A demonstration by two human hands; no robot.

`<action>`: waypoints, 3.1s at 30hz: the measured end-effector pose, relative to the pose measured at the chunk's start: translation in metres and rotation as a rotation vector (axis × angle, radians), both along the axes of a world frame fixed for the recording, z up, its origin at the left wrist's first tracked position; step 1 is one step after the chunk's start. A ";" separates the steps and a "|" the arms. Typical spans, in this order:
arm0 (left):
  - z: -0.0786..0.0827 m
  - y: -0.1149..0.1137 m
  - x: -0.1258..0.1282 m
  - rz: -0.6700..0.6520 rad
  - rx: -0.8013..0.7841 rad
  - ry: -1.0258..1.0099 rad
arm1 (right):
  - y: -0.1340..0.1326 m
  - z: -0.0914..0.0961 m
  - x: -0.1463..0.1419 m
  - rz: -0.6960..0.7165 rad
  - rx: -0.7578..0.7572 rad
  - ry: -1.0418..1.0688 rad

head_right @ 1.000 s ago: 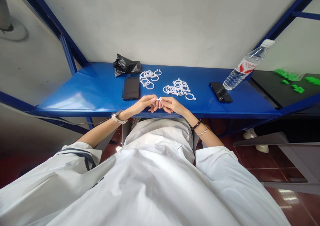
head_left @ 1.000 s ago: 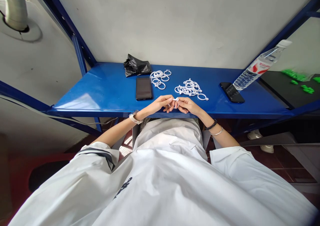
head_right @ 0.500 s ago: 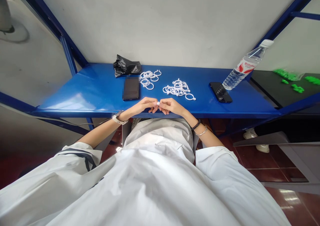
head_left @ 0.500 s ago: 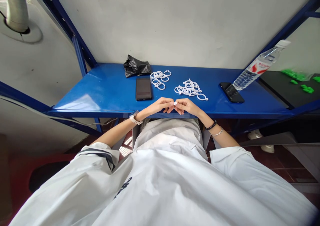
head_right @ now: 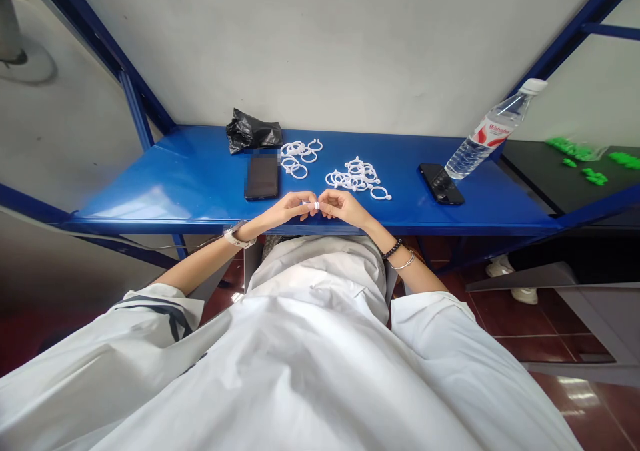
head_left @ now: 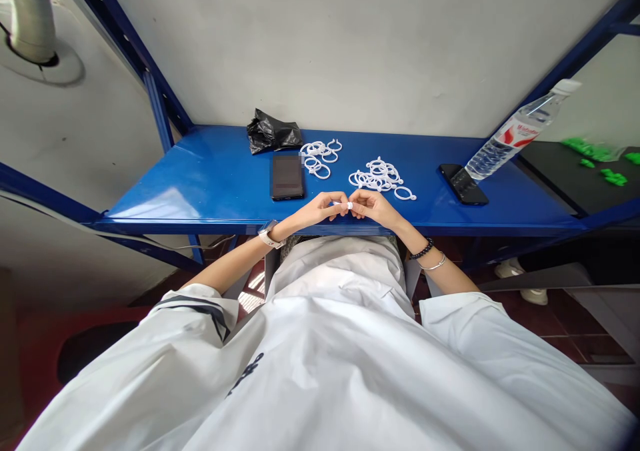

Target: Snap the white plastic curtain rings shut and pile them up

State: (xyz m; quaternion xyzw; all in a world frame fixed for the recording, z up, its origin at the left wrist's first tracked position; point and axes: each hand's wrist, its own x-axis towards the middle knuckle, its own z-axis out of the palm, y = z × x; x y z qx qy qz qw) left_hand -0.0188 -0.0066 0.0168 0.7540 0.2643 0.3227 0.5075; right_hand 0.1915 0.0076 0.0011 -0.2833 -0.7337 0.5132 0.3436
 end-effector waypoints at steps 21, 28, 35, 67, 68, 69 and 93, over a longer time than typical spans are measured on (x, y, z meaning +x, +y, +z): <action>-0.016 0.009 0.003 0.082 0.089 -0.217 | 0.005 -0.004 -0.002 -0.102 0.060 0.061; -0.012 0.006 0.002 0.061 0.085 -0.196 | 0.002 -0.002 -0.001 -0.113 0.087 0.071; -0.010 0.004 0.001 0.078 0.062 -0.172 | 0.001 -0.001 -0.001 -0.084 0.095 0.071; -0.015 0.005 0.005 0.255 0.145 -0.217 | 0.004 -0.006 -0.001 -0.167 0.022 0.136; -0.014 0.005 0.005 0.260 0.150 -0.223 | 0.003 -0.006 -0.002 -0.164 0.026 0.119; -0.014 0.004 0.005 0.266 0.156 -0.230 | 0.002 -0.005 -0.002 -0.159 0.034 0.097; -0.016 0.004 0.006 0.252 0.196 -0.175 | -0.013 -0.005 -0.010 -0.250 0.322 -0.148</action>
